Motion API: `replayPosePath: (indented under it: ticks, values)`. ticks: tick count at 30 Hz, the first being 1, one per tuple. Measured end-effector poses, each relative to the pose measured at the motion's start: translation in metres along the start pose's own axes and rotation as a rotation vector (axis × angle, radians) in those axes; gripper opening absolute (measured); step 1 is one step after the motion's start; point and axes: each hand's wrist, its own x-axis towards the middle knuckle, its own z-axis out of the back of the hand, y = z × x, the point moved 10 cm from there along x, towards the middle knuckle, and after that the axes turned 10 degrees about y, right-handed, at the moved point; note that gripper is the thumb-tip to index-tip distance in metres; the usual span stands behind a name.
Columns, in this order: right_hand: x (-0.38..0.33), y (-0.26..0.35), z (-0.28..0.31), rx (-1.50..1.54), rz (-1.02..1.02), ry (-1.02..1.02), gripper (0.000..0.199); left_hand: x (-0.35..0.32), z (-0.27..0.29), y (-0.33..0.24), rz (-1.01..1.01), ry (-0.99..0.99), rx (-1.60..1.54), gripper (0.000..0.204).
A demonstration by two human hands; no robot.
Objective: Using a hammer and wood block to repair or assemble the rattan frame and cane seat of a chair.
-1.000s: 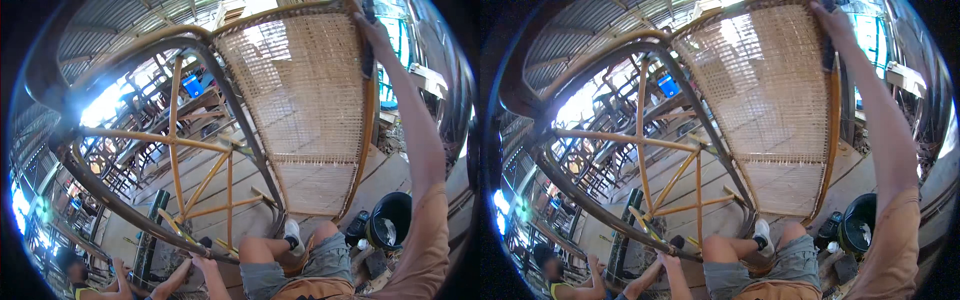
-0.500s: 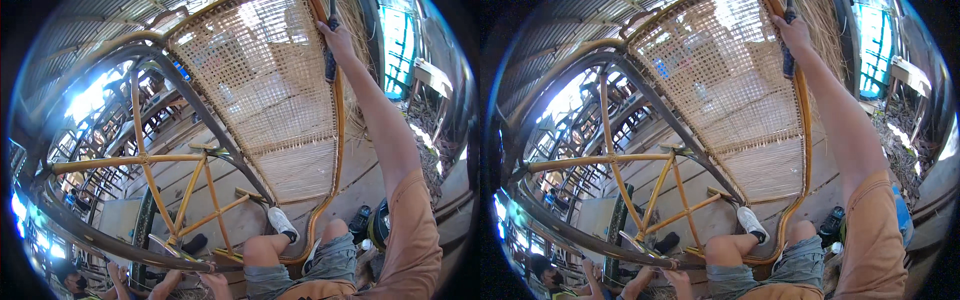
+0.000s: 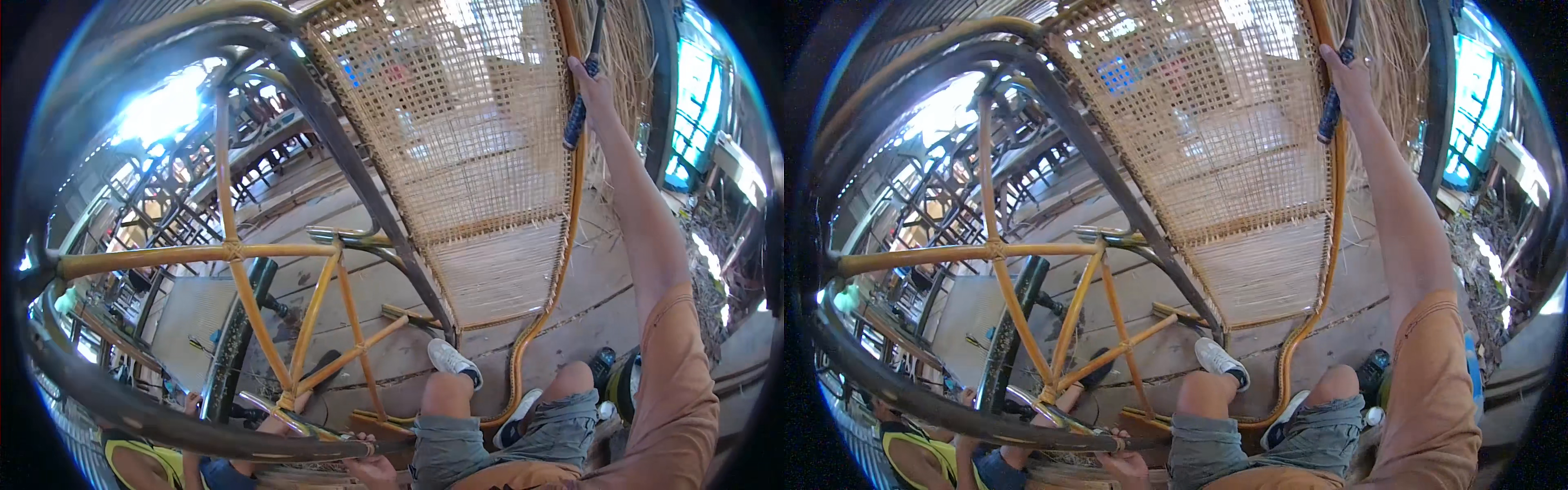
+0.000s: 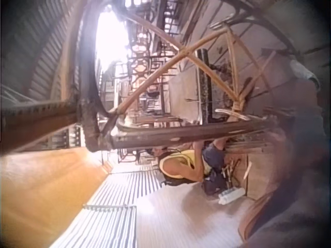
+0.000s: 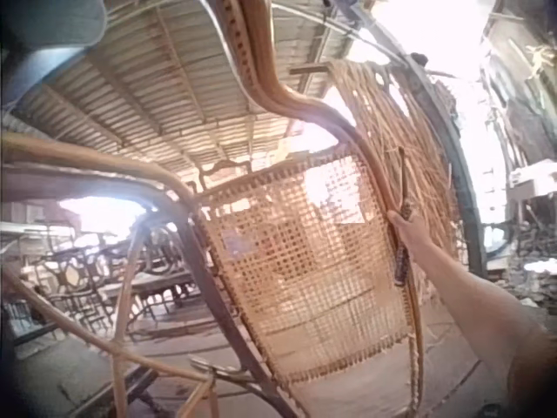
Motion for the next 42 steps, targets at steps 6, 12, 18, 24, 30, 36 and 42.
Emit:
replayPosePath:
  ticks: [6, 12, 18, 24, 30, 36, 42]
  values:
    - [-0.011, 0.018, -0.010, -0.053, -0.041, 0.097, 0.053, 0.007, -0.015, -0.005, -0.017, 0.135, -0.082, 0.034]
    - [-0.030, 0.076, 0.008, -0.144, -0.097, 0.061, 0.044, -0.022, 0.012, -0.032, -0.153, -0.088, 0.185, 0.034]
    - [-0.011, 0.014, 0.032, 0.075, -0.107, -0.037, 0.044, -0.031, -0.047, -0.027, -0.106, 0.459, 0.048, 0.047]
    - [-0.035, 0.055, 0.036, -0.303, 0.008, -0.067, 0.056, -0.024, -0.027, -0.029, -0.040, 0.260, 0.013, 0.035]
    - [-0.204, 0.020, 0.031, 0.139, -0.304, -0.066, 0.031, -0.030, 0.063, -0.047, 0.068, 0.025, 0.177, 0.038]
    - [-0.527, -0.034, 0.033, 0.098, -1.029, 0.089, 0.020, -0.103, -0.030, -0.093, 0.178, 0.607, 0.581, 0.069]
    - [-0.649, 0.003, -0.004, 0.089, -1.183, 0.474, 0.016, -0.084, -0.124, 0.023, 0.194, 0.873, 0.861, 0.029]
